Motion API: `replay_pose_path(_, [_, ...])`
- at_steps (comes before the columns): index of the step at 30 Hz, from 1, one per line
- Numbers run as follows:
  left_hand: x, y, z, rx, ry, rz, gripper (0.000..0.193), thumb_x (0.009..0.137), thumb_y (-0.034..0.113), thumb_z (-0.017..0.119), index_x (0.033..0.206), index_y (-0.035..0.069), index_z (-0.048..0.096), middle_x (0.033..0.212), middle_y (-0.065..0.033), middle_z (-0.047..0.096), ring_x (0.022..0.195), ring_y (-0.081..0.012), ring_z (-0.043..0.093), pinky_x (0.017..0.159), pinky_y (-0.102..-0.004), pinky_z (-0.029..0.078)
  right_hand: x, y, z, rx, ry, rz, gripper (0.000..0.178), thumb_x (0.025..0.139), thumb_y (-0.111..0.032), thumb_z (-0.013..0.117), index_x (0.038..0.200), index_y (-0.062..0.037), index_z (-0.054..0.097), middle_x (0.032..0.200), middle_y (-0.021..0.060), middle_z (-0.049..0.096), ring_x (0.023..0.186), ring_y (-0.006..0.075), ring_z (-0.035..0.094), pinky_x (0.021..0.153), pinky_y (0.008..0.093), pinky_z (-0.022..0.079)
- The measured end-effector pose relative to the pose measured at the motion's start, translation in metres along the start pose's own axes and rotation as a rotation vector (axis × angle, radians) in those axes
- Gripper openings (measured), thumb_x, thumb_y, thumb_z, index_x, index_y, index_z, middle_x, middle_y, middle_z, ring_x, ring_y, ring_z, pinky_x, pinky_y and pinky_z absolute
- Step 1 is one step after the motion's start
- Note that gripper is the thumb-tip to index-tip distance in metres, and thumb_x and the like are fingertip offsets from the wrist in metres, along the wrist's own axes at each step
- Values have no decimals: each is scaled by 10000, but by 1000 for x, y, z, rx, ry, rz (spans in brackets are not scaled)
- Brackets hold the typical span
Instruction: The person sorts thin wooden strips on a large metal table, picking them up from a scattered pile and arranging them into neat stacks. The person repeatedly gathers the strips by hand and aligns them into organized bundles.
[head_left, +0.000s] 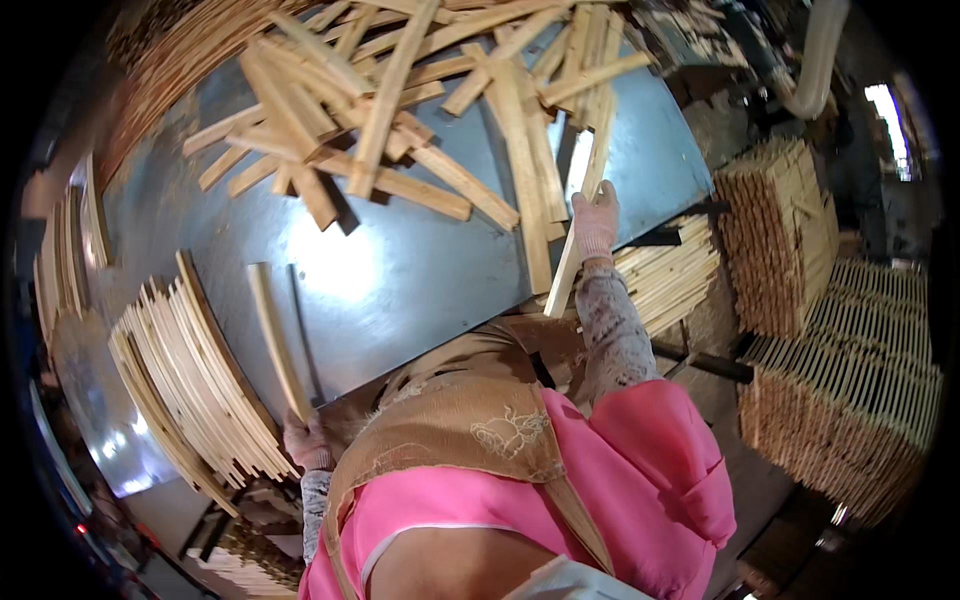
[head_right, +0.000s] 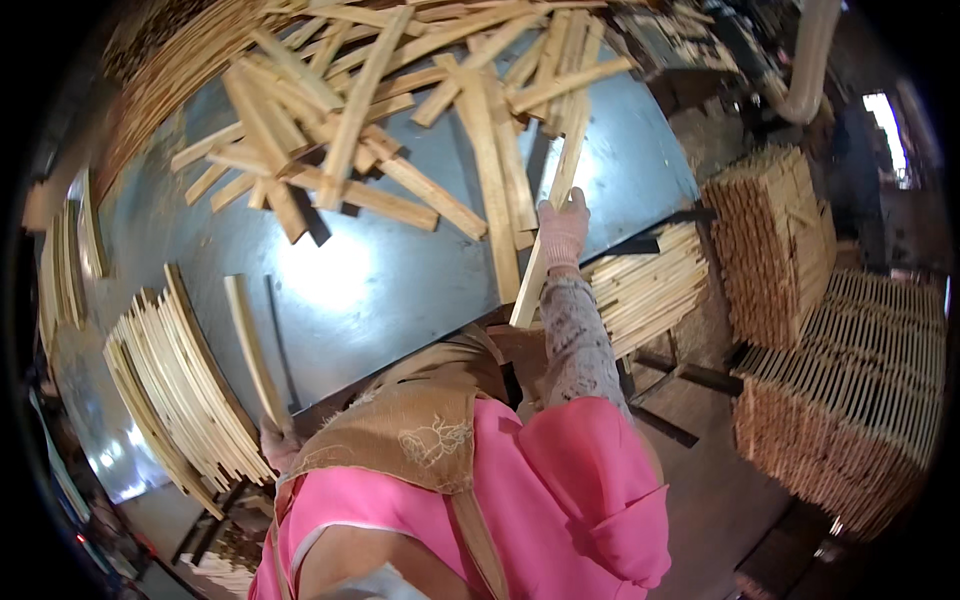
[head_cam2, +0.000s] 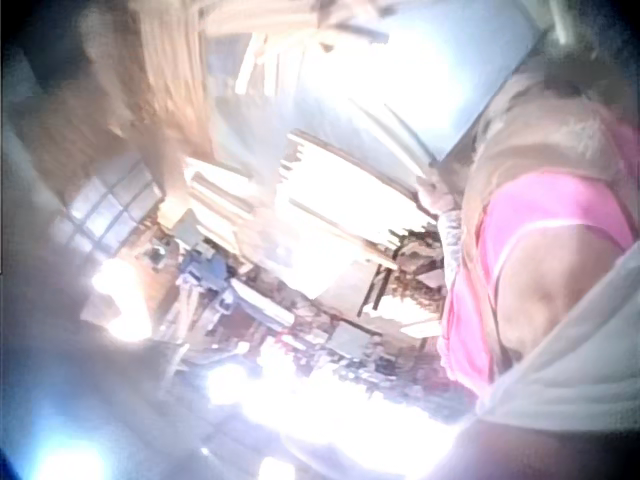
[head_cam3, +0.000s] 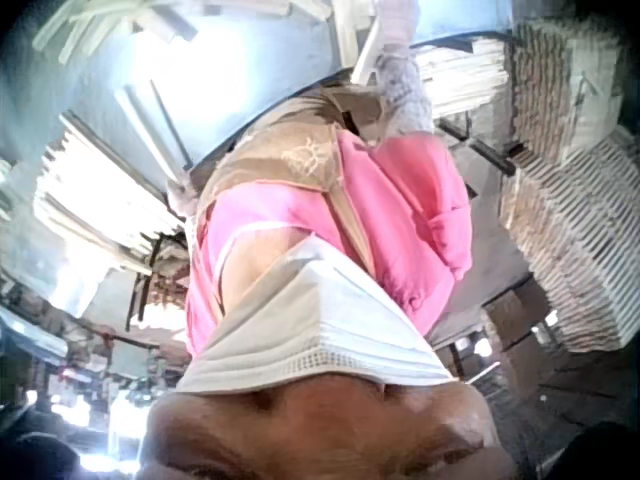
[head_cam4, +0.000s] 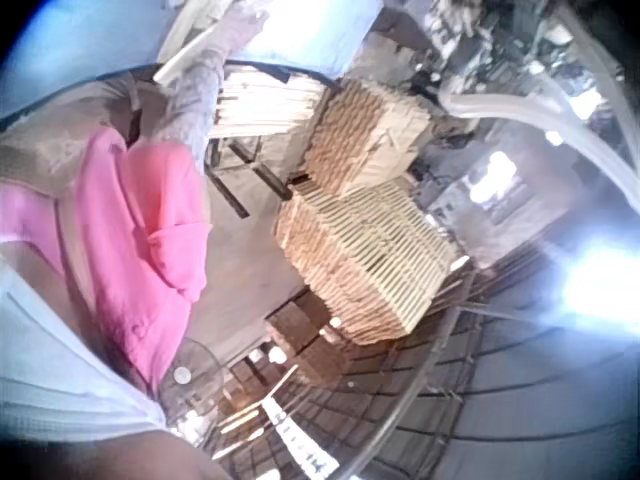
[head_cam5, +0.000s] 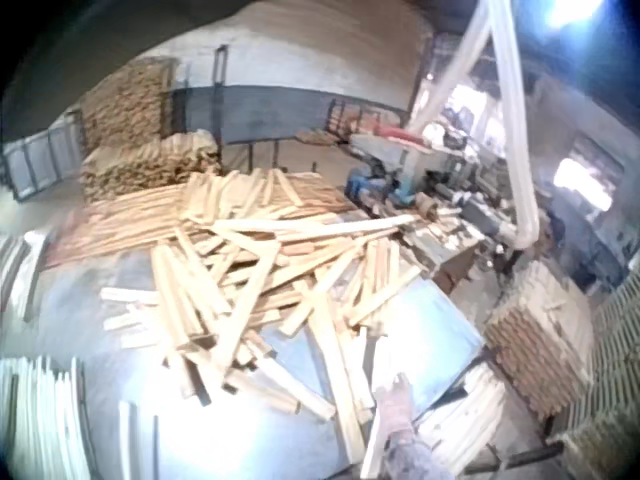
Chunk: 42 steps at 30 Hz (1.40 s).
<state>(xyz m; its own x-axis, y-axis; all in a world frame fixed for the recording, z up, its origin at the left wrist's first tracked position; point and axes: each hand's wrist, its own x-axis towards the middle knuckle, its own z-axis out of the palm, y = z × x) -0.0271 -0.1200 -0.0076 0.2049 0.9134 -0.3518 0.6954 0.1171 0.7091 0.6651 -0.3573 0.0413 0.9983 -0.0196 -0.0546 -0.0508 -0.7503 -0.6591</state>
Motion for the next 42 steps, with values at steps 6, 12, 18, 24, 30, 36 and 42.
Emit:
replay_pose_path(6, [58, 93, -51, 1031, 132, -123, 782, 1008, 434, 681, 1666, 112, 408, 1703, -177, 375, 1579, -347, 339, 1308, -557, 204, -123, -149, 67, 458, -333, -272, 794, 878, -56, 799, 1580, 72, 449, 1421, 174, 617, 1197, 252, 637, 1077, 343, 513])
replay_pose_path(12, [73, 127, -65, -95, 111, 34, 995, 935, 251, 794, 1704, -19, 224, 1717, -310, 333, 1472, -418, 485, 1235, -477, 400, -311, -269, 177, 510, -514, -605, 734, 874, -67, 804, 1535, 40, 503, 1256, 110, 629, 1076, 202, 639, 949, 328, 553])
replay_pose_path(18, [84, 166, -84, -184, -117, 76, 970, 935, 305, 780, 1705, 51, 248, 1567, -324, 507, 1452, -410, 528, 1224, -441, 418, -475, -339, 205, 677, -1128, -505, 622, 979, -73, 719, 1559, 25, 517, 1164, 52, 635, 1012, 115, 595, 915, 277, 528])
replay_pose_path(24, [85, 35, -255, 234, 359, -178, 493, 1057, 162, 677, 1515, 23, 559, 1378, -187, 687, 1351, -289, 641, 1067, -349, 568, -400, -299, 252, 446, -1021, -715, 486, 1028, -96, 700, 1474, 58, 586, 1033, -3, 621, 900, 94, 577, 842, 253, 527])
replay_pose_path(30, [128, -165, -352, -133, 426, -24, 532, 1122, 207, 558, 1617, 29, 480, 1542, -175, 595, 1407, -271, 570, 1199, -358, 423, -317, -263, 216, 212, -662, -819, 434, 1001, -190, 725, 1406, -52, 654, 1093, 91, 706, 985, 218, 674, 915, 357, 553])
replay_pose_path(36, [117, -222, -359, -212, 197, -231, 632, 1110, 323, 572, 1686, 137, 390, 1609, -228, 512, 1429, -372, 547, 1171, -420, 453, -243, -318, 196, -251, -308, -836, 582, 935, -383, 758, 1433, -103, 647, 1272, 205, 720, 1202, 410, 668, 1024, 514, 534])
replay_pose_path(42, [125, -51, -289, 764, 277, -474, 969, 956, 428, 743, 1747, 240, 215, 1647, -272, 437, 1467, -455, 501, 1185, -527, 467, -207, -365, 247, -435, -311, -766, 777, 893, -492, 768, 1501, -52, 566, 1373, 273, 670, 1323, 439, 616, 1098, 517, 509])
